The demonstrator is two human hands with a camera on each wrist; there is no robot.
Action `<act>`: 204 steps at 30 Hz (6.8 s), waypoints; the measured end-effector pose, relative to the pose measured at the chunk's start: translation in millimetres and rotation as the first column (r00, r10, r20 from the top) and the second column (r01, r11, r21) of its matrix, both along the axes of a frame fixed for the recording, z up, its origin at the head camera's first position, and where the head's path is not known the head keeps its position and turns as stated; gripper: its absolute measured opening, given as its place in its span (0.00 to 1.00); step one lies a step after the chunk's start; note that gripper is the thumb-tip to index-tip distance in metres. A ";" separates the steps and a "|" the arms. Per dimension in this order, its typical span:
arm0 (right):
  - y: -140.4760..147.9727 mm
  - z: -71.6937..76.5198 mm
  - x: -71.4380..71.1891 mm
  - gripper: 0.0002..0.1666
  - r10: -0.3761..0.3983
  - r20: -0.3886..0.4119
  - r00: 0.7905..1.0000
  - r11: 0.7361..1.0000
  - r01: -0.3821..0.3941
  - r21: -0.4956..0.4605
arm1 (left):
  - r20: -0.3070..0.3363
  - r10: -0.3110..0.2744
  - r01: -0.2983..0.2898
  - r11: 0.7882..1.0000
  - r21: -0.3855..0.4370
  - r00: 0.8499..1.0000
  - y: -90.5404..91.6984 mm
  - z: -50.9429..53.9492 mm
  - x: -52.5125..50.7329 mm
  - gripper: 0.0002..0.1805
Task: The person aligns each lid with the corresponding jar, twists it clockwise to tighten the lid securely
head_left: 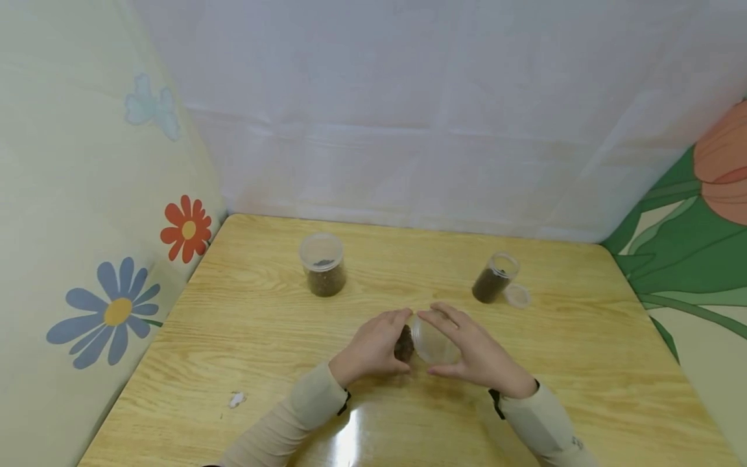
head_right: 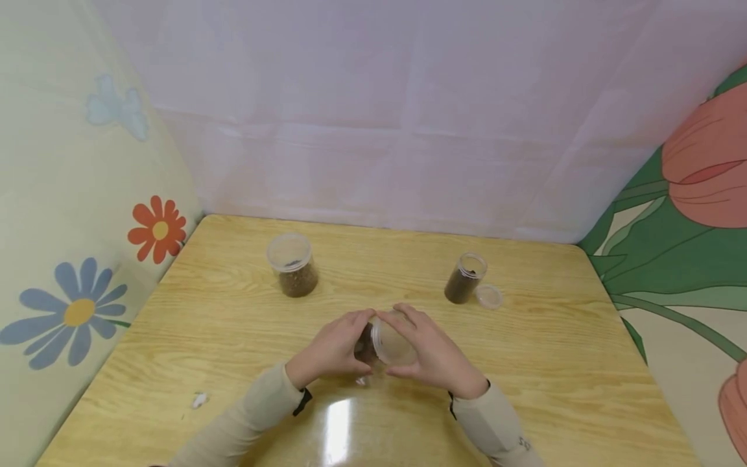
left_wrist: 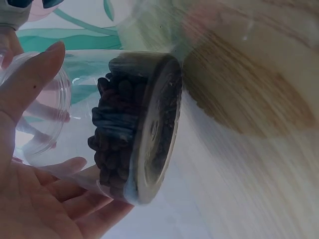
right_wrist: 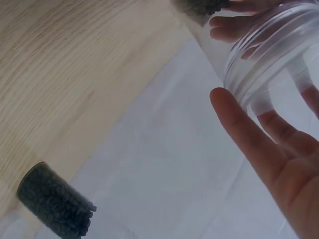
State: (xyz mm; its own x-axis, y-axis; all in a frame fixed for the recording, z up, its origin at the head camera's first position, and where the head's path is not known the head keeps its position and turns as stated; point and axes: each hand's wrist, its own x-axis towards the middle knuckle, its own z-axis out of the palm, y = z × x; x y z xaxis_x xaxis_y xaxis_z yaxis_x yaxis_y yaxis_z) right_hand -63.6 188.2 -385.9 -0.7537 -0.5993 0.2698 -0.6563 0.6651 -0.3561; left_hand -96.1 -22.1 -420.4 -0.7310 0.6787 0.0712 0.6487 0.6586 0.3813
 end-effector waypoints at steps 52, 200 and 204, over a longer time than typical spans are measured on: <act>-22.9 -8.5 12.4 0.44 -0.383 0.067 0.921 0.921 0.387 -0.052 | -0.042 0.016 -0.015 0.999 0.033 0.999 4.1 -2.6 6.4 0.51; 27.8 -8.9 2.7 0.30 -0.322 0.057 0.945 0.923 0.327 -0.201 | 0.279 0.098 -0.244 0.794 0.557 0.955 5.8 -4.3 -26.3 0.53; 28.3 -11.3 3.0 0.29 -0.327 0.058 0.943 0.922 0.332 -0.199 | 0.263 0.118 -0.256 0.770 0.585 0.958 7.6 -5.7 -34.8 0.52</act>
State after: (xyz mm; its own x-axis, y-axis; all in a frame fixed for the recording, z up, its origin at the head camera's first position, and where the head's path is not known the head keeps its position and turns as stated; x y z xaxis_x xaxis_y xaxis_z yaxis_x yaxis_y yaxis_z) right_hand -60.7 216.5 -397.3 -0.9067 -0.2508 0.3390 -0.4026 0.7541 -0.5189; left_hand -130.9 -14.5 -426.1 -0.8830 0.3913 0.2593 0.4019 0.3447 0.8483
